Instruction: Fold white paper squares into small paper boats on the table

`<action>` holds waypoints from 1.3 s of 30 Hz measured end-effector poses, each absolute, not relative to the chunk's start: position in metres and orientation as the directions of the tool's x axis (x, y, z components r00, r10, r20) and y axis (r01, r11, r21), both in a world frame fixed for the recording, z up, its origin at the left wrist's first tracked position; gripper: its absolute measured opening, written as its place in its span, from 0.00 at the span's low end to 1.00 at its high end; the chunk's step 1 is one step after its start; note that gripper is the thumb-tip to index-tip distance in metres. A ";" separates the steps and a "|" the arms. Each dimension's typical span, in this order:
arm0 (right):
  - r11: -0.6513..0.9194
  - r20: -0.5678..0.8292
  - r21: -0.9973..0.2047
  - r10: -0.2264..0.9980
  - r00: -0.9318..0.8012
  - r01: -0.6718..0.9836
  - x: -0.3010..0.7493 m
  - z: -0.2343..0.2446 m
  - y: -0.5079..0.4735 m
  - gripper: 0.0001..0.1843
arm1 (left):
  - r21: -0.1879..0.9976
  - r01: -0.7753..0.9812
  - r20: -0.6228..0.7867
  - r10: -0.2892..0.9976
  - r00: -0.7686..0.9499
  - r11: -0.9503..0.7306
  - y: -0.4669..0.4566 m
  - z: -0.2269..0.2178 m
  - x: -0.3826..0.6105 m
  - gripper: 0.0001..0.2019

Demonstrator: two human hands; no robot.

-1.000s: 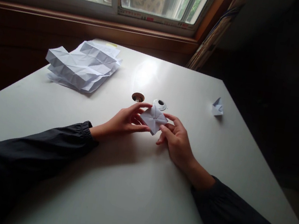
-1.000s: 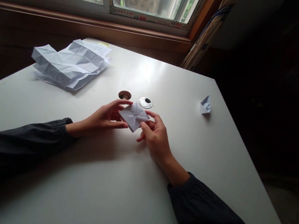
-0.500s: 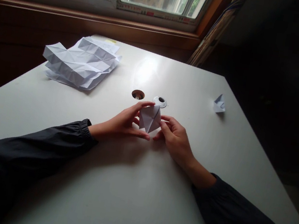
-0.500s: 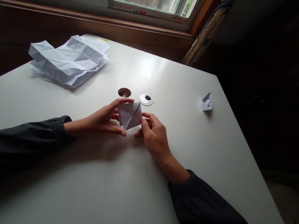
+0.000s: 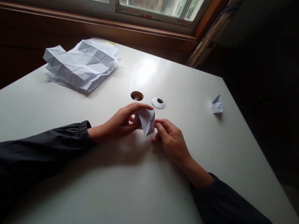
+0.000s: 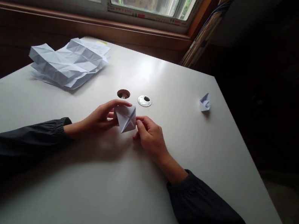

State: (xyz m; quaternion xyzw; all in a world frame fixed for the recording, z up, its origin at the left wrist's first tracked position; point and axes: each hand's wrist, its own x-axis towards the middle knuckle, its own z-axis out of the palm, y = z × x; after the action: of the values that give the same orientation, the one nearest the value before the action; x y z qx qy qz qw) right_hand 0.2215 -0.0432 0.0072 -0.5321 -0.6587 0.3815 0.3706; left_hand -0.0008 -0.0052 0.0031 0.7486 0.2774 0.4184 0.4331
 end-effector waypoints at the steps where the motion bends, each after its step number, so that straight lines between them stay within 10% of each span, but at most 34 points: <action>1: 0.147 0.081 -0.896 0.982 -0.172 0.419 0.221 0.008 -0.044 0.17 | 0.871 0.083 0.398 0.793 0.461 -0.485 -0.005 0.003 -0.001 0.23; 11: 0.131 0.045 -0.960 0.944 -0.326 0.247 0.220 0.010 -0.046 0.17 | 0.784 0.295 0.483 0.835 0.263 -0.546 -0.004 0.001 -0.001 0.14; 25: -0.082 -0.048 -0.985 0.975 -0.219 -0.153 0.225 0.010 -0.039 0.20 | 0.589 0.191 0.546 0.560 0.623 -0.786 -0.009 0.006 -0.001 0.21; 33: -0.073 -0.049 -0.992 0.975 -0.218 -0.104 0.223 0.017 -0.041 0.22 | 0.557 0.328 0.554 0.635 0.538 -0.763 -0.006 -0.003 0.002 0.33; 39: -0.099 -0.079 -0.987 0.985 -0.154 -0.128 0.223 0.013 -0.038 0.20 | 0.532 0.295 0.602 0.600 0.527 -0.793 -0.007 -0.001 0.004 0.25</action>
State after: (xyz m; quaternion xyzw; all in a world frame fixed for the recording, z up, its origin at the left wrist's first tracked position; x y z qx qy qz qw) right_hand 0.2232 -0.0380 0.0134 -0.4484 -0.4779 0.5903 0.4713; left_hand 0.0039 -0.0070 -0.0011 0.8536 0.2623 0.4098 0.1859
